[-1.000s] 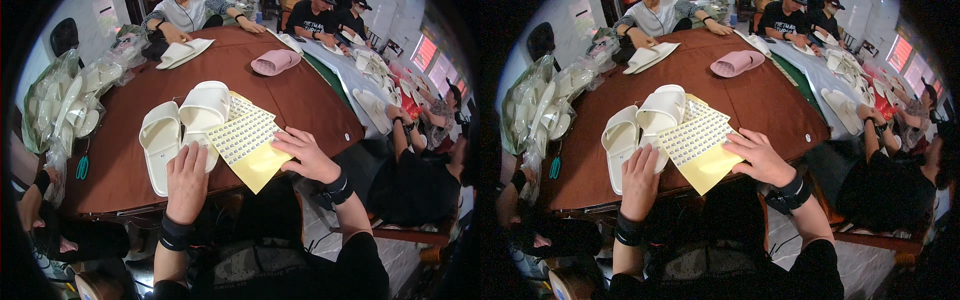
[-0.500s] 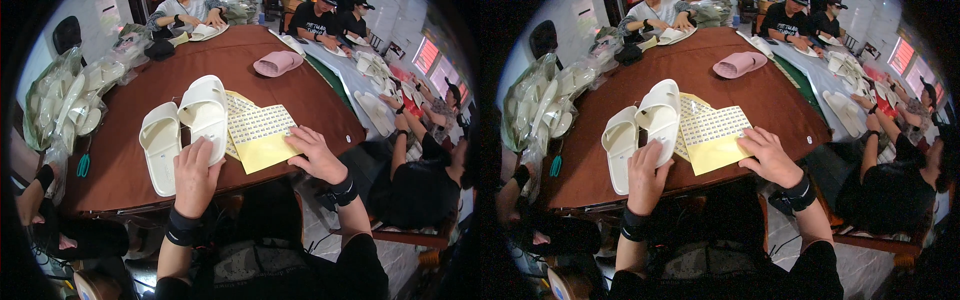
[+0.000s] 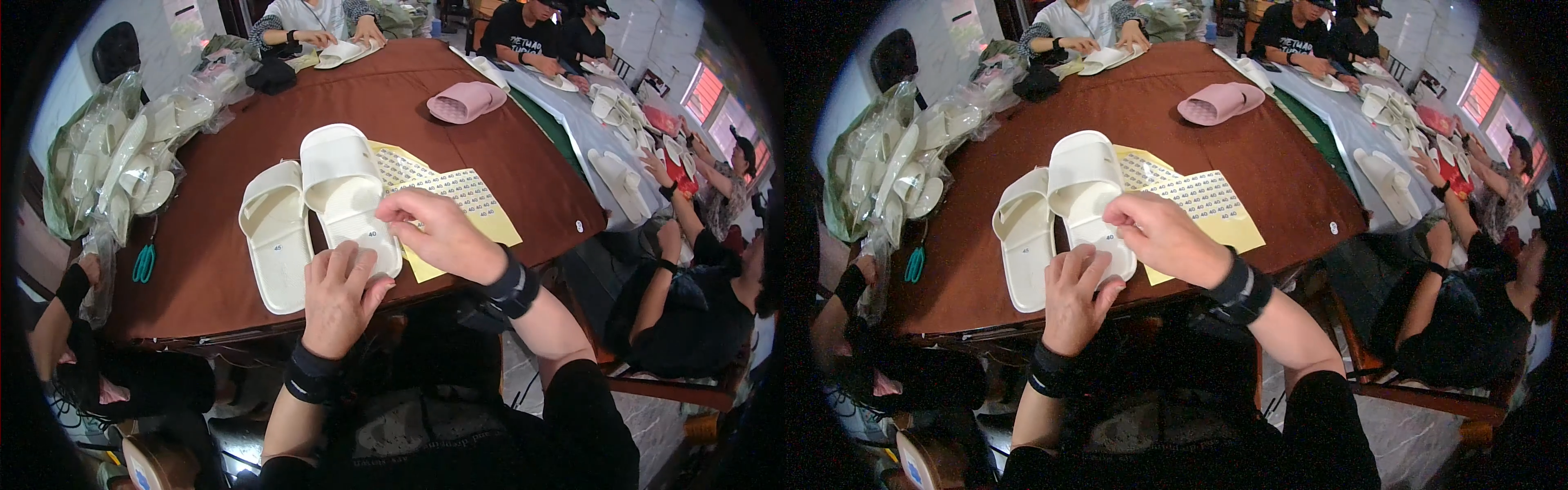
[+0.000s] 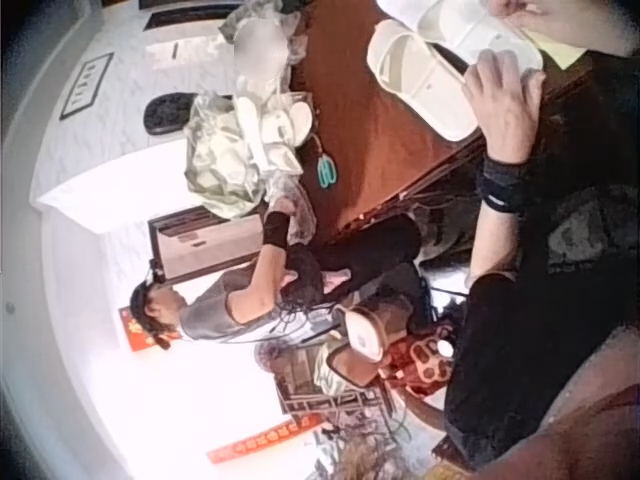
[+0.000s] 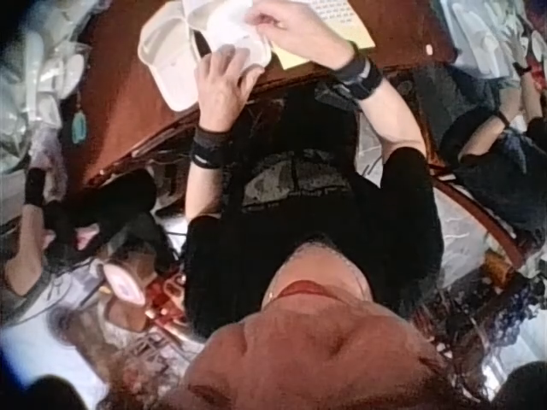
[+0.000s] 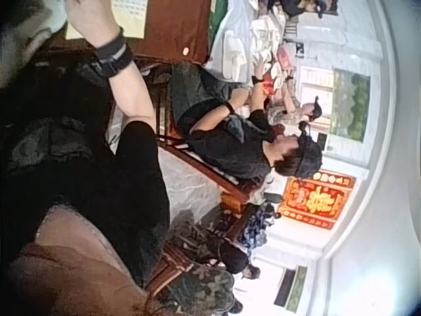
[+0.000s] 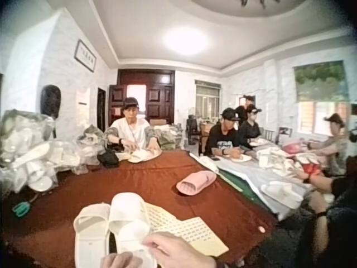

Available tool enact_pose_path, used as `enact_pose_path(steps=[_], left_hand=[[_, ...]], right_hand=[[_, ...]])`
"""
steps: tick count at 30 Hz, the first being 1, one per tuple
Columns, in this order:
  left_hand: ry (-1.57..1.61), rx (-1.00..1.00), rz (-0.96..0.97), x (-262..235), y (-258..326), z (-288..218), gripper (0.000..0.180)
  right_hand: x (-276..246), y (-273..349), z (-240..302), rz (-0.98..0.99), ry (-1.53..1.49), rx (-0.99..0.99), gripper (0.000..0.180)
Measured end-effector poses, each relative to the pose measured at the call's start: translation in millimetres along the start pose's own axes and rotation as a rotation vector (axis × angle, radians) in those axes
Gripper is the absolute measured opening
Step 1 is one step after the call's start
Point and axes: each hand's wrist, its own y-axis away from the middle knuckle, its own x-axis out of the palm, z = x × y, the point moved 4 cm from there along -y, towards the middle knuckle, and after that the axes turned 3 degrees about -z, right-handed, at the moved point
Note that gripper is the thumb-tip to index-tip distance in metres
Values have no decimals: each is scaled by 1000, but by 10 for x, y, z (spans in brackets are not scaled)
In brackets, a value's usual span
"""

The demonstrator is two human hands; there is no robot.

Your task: Applying size labels or stickers to white and pink slippers and organizing them into plastic bags in a manufacturing setting.

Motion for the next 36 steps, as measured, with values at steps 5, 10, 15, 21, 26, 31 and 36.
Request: enact_pose_path(steps=[5,10,15,21,26,31,36], left_hand=[[8,-8,-63,18,10,13,27],[-43,17,-123,10,38,61,26],[4,-29,-105,6,31,54,25],[-9,-23,-109,19,37,40,26],[-17,-17,-113,30,25,16,26],[-28,-10,-100,21,24,9,26],[-21,-19,-80,20,30,10,27]], right_hand=[[375,-110,-327,95,-59,105,22],[465,-107,-361,106,-84,53,24],[498,-63,-413,44,-140,82,27],[489,-38,-382,34,-43,-1,28],[489,-39,-427,43,-82,72,28],[462,-126,-408,182,-161,204,28],[451,-153,-282,91,161,-29,22]])
